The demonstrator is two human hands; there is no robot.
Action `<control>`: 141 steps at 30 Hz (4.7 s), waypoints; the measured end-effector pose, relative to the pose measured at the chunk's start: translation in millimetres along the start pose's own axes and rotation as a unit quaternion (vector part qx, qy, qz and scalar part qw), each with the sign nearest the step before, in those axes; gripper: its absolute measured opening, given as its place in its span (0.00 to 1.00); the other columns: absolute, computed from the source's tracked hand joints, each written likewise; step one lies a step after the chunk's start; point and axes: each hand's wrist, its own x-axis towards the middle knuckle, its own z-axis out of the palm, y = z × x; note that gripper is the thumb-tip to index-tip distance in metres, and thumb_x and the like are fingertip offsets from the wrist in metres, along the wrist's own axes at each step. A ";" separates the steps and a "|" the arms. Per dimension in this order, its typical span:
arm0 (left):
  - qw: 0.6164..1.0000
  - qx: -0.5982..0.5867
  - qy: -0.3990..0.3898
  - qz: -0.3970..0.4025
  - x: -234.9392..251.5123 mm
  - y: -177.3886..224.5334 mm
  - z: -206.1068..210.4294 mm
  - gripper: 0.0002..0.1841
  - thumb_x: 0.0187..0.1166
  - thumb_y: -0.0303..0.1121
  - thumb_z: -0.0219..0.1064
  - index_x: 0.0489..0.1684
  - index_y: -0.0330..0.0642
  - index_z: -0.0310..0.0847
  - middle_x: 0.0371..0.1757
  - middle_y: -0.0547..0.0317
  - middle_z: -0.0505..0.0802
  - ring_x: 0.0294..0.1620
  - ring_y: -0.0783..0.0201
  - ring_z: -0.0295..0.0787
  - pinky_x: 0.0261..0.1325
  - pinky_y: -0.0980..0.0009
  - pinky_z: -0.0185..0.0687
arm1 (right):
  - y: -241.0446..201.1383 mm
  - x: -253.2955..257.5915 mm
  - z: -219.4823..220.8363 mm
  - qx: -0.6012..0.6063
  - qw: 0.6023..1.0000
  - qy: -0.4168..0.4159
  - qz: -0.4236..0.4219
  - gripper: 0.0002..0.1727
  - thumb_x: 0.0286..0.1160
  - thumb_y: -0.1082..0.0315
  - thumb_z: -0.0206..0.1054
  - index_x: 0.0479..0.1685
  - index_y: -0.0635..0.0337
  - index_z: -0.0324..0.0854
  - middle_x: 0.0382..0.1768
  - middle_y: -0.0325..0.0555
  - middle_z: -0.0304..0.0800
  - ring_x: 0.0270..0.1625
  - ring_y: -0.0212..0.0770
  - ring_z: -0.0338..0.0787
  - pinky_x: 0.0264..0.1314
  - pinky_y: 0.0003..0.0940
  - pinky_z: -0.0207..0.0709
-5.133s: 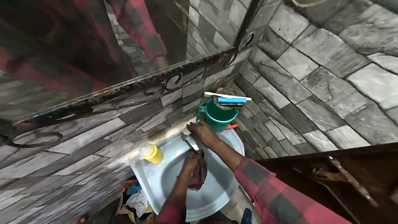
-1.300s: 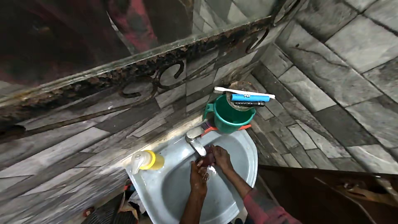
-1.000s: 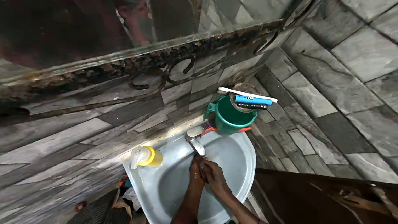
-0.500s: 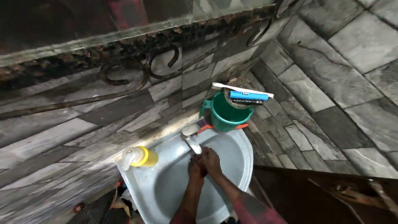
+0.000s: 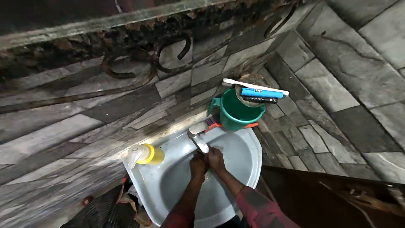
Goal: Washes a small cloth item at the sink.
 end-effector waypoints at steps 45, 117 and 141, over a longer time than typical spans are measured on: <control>0.958 -0.148 -0.204 0.138 2.6 -7.9 -43.8 0.19 0.86 0.20 0.50 0.74 0.34 0.73 0.61 0.48 0.88 0.56 0.61 0.87 0.61 0.62 0.84 | 24.7 -22.8 -81.9 0.098 0.983 -0.151 0.034 0.09 0.75 0.67 0.74 0.44 0.64 0.88 0.32 0.42 0.88 0.31 0.32 0.84 0.39 0.30 0.80; 0.900 0.316 -0.093 0.284 -35.8 31.6 -44.3 0.16 0.83 0.40 0.68 0.53 0.35 0.90 0.54 0.39 0.92 0.61 0.44 0.87 0.71 0.46 0.77 | 19.8 -28.4 -71.9 -0.070 0.964 0.087 -0.241 0.17 0.64 0.61 0.83 0.40 0.63 0.85 0.64 0.62 0.81 0.63 0.57 0.86 0.61 0.54 0.84; 0.923 -0.353 -0.134 -0.080 -35.7 -1.0 1.7 0.29 0.91 0.59 0.40 0.56 0.44 0.78 0.39 0.52 0.90 0.37 0.59 0.90 0.40 0.61 0.88 | -3.3 -62.2 -2.1 0.236 0.967 0.042 -0.083 0.27 0.75 0.69 0.70 0.75 0.61 0.76 0.60 0.54 0.88 0.58 0.43 0.89 0.63 0.43 0.83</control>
